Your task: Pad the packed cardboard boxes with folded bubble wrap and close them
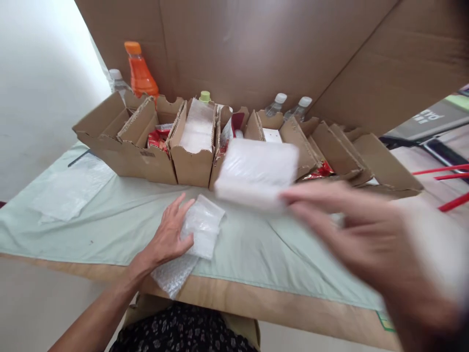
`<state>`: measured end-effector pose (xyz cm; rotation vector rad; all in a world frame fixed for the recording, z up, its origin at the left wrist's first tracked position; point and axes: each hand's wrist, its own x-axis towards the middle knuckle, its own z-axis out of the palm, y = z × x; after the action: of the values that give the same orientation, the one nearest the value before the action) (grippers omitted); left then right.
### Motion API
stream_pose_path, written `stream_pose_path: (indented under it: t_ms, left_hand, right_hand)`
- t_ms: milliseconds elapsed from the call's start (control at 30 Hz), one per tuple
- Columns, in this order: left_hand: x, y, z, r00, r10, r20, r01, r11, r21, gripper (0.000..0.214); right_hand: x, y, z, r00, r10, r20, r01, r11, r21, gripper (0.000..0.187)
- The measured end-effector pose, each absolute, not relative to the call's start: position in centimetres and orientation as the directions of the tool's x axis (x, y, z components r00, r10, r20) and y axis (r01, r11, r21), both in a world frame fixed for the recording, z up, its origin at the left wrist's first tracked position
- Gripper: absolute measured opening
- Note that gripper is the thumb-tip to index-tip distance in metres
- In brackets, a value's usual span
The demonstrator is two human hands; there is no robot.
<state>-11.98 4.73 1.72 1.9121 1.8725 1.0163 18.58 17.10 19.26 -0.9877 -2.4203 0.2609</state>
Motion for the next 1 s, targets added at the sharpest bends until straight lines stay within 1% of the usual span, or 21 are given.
stream_pose_path:
  t_ms: [33,67,100,133,167,233,267,300,333,367,400,500,567,633,667,733,833,900,933,967,1000]
  left_hand:
    - [-12.1,4.2,2.2,-0.106,0.936,0.336,0.723,-0.159,0.672,0.082]
    - [-12.0,3.5,2.7,-0.131,0.913,0.386,0.690,-0.195,0.697,0.083]
    - [-11.7,2.9,3.0,-0.153,0.891,0.427,0.667,-0.226,0.710,0.083]
    - [-11.4,2.4,3.1,-0.156,0.876,0.457,0.660,-0.252,0.707,0.081]
    - [-11.0,2.0,3.0,-0.135,0.870,0.473,0.672,-0.271,0.689,0.077]
    - [-10.2,1.6,2.2,-0.057,0.879,0.473,0.738,-0.282,0.613,0.064]
    - [-9.9,1.7,1.5,-0.023,0.886,0.464,0.778,-0.276,0.565,0.056]
    - [-9.6,1.9,0.7,-0.002,0.890,0.455,0.813,-0.264,0.519,0.049]
    - [-9.4,2.1,-0.1,0.008,0.895,0.445,0.841,-0.246,0.481,0.044]
    - [-9.2,2.3,-0.9,0.009,0.900,0.435,0.861,-0.228,0.455,0.040]
    - [-9.1,2.5,-1.5,0.006,0.905,0.425,0.874,-0.211,0.438,0.039]
    - [-9.0,2.6,-2.7,-0.009,0.909,0.416,0.888,-0.184,0.421,0.041]
    - [-9.0,2.5,-2.8,-0.011,0.904,0.427,0.888,-0.187,0.419,0.041]
    - [-9.0,2.5,-2.8,-0.010,0.899,0.439,0.881,-0.200,0.429,0.042]
    - [-9.0,2.5,-2.7,-0.013,0.897,0.442,0.876,-0.203,0.438,0.042]
    - [-9.0,2.6,-2.7,-0.023,0.896,0.443,0.869,-0.201,0.452,0.040]
    - [-9.0,2.9,-2.7,-0.031,0.896,0.443,0.869,-0.194,0.455,0.037]
    - [-9.0,2.8,-2.5,-0.044,0.888,0.457,0.870,-0.191,0.455,0.039]
    - [-9.1,2.5,-2.3,-0.068,0.878,0.474,0.865,-0.185,0.466,0.043]
    - [-9.1,2.1,-2.0,-0.101,0.860,0.500,0.853,-0.183,0.489,0.050]
    - [-9.1,1.5,-1.7,-0.141,0.836,0.530,0.836,-0.186,0.516,0.060]
  right_hand:
    - [17.2,15.6,17.3,-0.735,0.578,0.355,0.438,0.804,-0.403,0.021]
    - [16.1,14.7,15.6,-0.845,0.453,0.285,0.318,0.853,-0.414,0.021]
    - [15.2,14.5,14.5,-0.894,0.392,0.215,0.269,0.856,-0.442,0.022]
    - [14.7,14.8,14.0,-0.916,0.359,0.178,0.247,0.856,-0.454,0.024]
    - [14.4,15.8,14.4,-0.906,0.387,0.174,0.274,0.848,-0.454,0.024]
    - [14.0,19.2,16.8,-0.816,0.521,0.250,0.404,0.823,-0.400,0.023]
    - [13.4,21.4,18.5,-0.775,0.566,0.279,0.477,0.815,-0.329,0.023]
    - [12.4,23.8,20.1,-0.749,0.601,0.281,0.564,0.799,-0.206,0.022]
    - [11.0,26.2,21.6,-0.742,0.630,0.228,0.641,0.767,-0.032,0.023]
    - [9.3,28.6,22.5,-0.738,0.657,0.151,0.675,0.718,0.171,0.023]
    - [7.4,30.7,23.0,-0.739,0.673,0.031,0.639,0.684,0.351,0.023]
    - [1.9,35.4,21.4,-0.714,0.689,-0.124,0.568,0.674,0.472,0.019]
    - [-0.4,37.1,19.0,-0.688,0.693,-0.215,0.518,0.677,0.523,0.014]
    - [-1.3,38.0,17.0,-0.669,0.695,-0.262,0.489,0.678,0.549,0.006]
    - [-1.3,38.3,16.5,-0.678,0.690,-0.252,0.494,0.682,0.539,0.003]
    - [-0.5,38.3,16.9,-0.715,0.680,-0.161,0.534,0.680,0.502,0.006]
    - [1.8,36.3,20.6,-0.715,0.697,0.051,0.627,0.608,0.487,0.016]
    - [3.9,33.1,23.4,-0.677,0.705,0.209,0.701,0.532,0.475,0.028]
    - [5.1,30.9,24.3,-0.659,0.689,0.301,0.735,0.506,0.452,0.035]
    - [6.2,28.5,24.7,-0.647,0.612,0.455,0.761,0.552,0.339,0.040]
    - [7.3,25.9,24.4,-0.633,0.536,0.559,0.737,0.637,0.225,0.035]
